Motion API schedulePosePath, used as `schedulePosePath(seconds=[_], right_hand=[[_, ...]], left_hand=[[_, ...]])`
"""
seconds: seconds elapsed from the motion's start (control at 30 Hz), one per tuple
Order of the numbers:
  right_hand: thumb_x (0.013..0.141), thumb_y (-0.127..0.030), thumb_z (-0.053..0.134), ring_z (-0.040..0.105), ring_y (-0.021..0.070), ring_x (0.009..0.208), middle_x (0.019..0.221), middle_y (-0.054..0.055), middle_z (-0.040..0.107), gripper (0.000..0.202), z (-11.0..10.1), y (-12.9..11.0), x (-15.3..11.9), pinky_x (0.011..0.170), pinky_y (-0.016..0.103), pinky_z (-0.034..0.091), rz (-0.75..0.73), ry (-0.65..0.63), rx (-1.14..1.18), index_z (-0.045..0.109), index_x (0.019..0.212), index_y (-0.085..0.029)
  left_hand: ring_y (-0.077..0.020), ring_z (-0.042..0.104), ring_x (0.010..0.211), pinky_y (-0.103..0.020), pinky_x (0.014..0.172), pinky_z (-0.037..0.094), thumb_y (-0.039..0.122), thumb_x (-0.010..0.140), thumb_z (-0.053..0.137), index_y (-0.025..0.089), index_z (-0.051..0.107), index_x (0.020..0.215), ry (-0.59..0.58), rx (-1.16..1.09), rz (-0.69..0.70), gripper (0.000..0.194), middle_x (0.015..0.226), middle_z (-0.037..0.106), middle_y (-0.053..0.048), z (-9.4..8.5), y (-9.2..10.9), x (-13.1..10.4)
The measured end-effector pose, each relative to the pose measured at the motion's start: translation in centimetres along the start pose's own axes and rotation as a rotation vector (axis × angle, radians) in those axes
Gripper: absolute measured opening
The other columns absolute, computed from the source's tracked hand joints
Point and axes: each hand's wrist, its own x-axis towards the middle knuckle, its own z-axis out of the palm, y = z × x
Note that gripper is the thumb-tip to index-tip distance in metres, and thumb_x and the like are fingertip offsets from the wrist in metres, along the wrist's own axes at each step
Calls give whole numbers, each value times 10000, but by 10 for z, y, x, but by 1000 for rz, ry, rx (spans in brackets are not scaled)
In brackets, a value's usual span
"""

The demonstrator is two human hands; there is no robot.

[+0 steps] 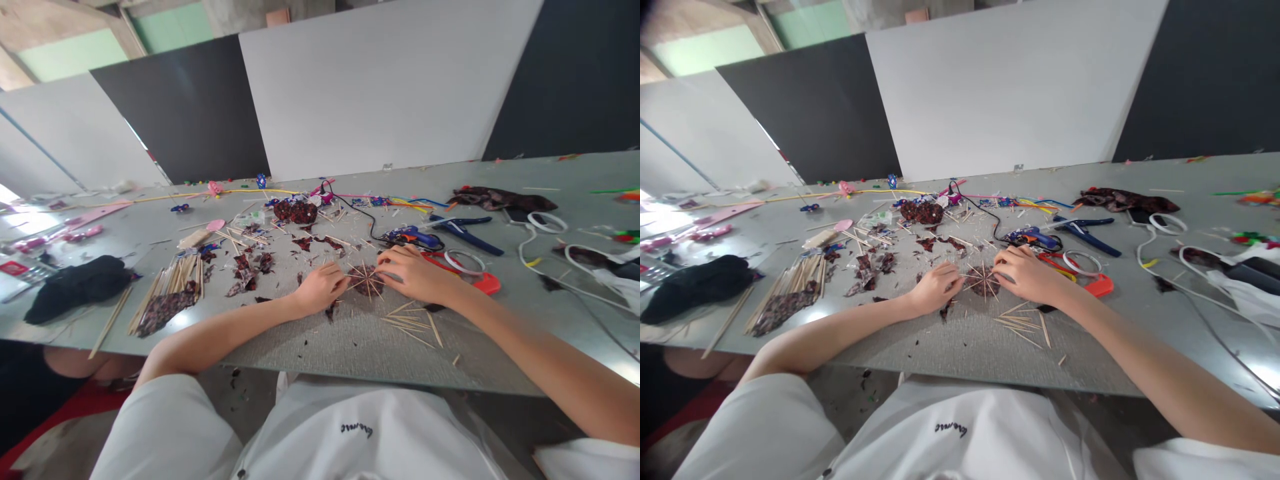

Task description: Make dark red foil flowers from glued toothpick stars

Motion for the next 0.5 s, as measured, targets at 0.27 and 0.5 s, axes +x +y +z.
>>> schedulePosePath(seconds=[0.27, 0.5], right_hand=[[1049, -279, 551, 606, 275, 1077, 1149, 106, 731, 264, -1, 1, -2, 958, 456, 385, -43, -32, 44, 811, 1024, -235], [1044, -301, 577, 596, 278, 1107, 1171, 104, 734, 263, 2, 1, -3, 960, 461, 378, -107, -51, 57, 828, 1117, -271]], left_hand=[[-216, 611, 959, -360, 897, 533, 393, 1097, 494, 170, 630, 879, -6, -64, -10, 340, 938, 670, -73, -2, 0, -1], [-224, 619, 1002, -385, 936, 551, 361, 1081, 541, 175, 671, 930, 22, -91, -16, 272, 985, 686, -76, 3, -4, -2]])
